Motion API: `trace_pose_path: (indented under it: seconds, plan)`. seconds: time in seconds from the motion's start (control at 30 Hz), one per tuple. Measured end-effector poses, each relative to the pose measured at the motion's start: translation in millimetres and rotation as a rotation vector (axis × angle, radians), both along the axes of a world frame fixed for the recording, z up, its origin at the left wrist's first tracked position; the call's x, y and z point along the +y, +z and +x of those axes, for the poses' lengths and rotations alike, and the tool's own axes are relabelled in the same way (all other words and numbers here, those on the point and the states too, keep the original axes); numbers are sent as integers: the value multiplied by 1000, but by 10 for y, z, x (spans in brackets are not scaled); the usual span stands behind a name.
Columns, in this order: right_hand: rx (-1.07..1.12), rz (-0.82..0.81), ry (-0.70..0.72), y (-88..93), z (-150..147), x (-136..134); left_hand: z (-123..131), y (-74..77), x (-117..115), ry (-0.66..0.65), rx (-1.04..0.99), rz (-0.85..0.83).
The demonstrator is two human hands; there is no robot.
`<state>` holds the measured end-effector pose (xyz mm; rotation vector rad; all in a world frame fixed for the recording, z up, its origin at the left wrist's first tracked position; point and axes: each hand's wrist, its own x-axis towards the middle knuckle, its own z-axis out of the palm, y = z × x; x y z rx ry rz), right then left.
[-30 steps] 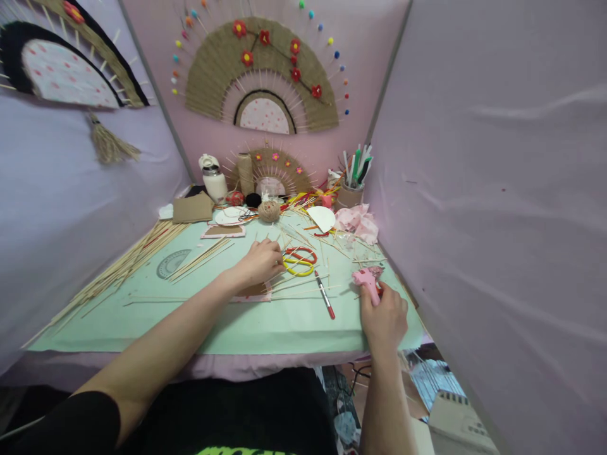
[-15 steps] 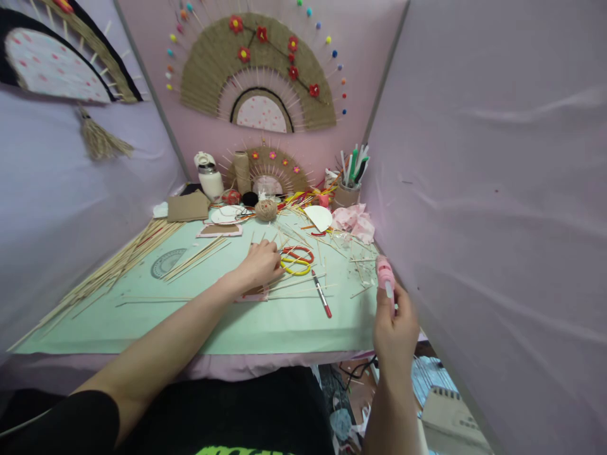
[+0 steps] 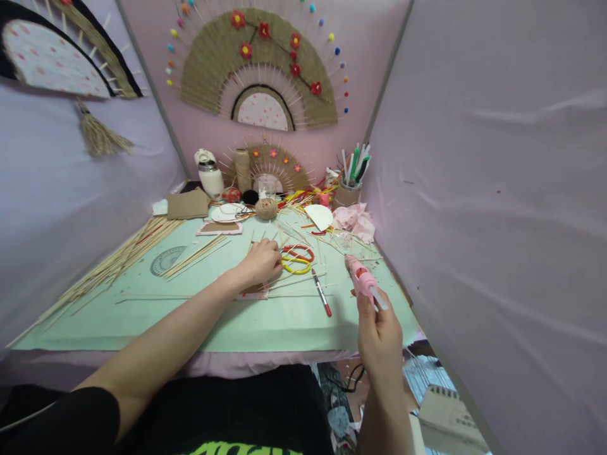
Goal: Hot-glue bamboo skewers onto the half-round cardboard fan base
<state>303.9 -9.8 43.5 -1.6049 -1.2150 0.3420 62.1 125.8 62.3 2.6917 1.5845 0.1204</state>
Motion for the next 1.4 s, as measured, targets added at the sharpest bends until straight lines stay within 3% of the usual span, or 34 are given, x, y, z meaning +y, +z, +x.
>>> trace_pose_path:
  seconds: [0.17,0.4,0.6,0.83,1.4]
  plan:
    - [82,-117,164,71,-197,-9,-116,-3,29,50,-263,25]
    - [127,-227,480,54,-534,106,-381,-38,25,249,-950,56]
    - [87,-308,590,4,-745,189,-459,-123,59,370,-1313,-33]
    - [34,-337,623,-59,-875,222,-495,-172,111,369,-1421,-69]
    - [-22,-340,605,-73,-909,237,-511,-214,129,362,-1424,-54]
